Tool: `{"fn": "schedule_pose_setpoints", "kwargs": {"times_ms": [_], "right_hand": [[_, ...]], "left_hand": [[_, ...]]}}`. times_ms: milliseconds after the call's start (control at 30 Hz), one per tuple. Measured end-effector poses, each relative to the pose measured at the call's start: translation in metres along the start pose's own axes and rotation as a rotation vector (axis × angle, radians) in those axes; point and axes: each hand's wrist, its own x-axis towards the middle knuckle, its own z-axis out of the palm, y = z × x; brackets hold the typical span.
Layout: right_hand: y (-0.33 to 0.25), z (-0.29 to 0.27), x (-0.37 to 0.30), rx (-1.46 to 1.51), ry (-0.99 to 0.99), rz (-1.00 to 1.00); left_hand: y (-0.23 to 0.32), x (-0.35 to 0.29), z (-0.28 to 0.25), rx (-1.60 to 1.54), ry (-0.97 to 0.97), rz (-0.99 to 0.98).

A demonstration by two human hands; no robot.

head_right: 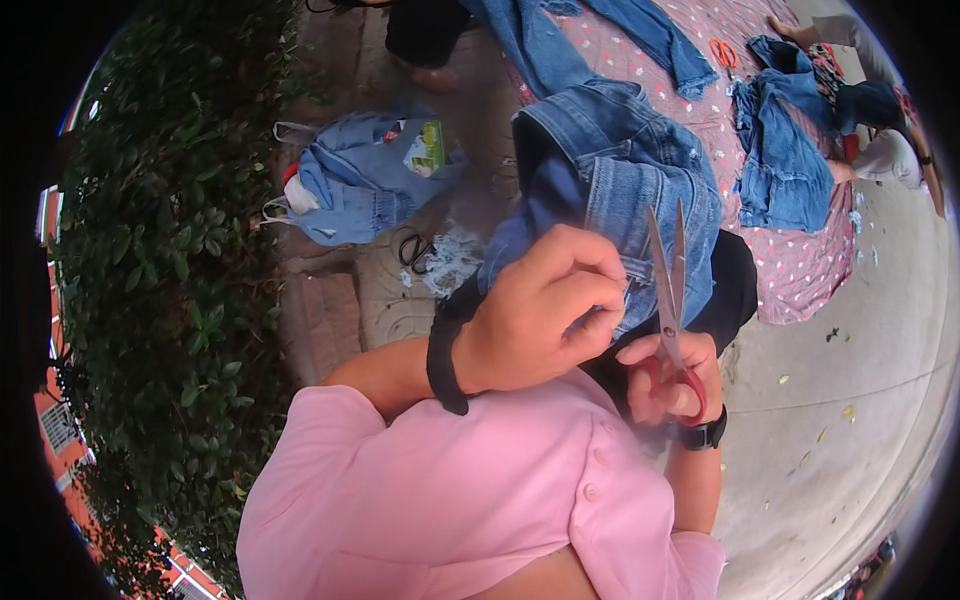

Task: Trim loose threads and excess fabric from denim jeans using scissors.

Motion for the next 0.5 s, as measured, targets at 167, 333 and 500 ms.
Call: {"fn": "schedule_pose_setpoints", "kwargs": {"times_ms": [167,333,500], "right_hand": [[0.001,0.000,0.000,0.009,0.012,-0.019],[0.002,-0.002,0.001,0.016,-0.001,-0.035],[0.005,0.004,0.000,0.101,-0.003,-0.098]], "left_hand": [[-0.002,-0.001,-0.013,0.028,0.019,-0.031],[-0.004,-0.005,-0.043,0.155,-0.008,-0.113],[-0.027,-0.011,-0.071,0.368,0.108,-0.221]]}}
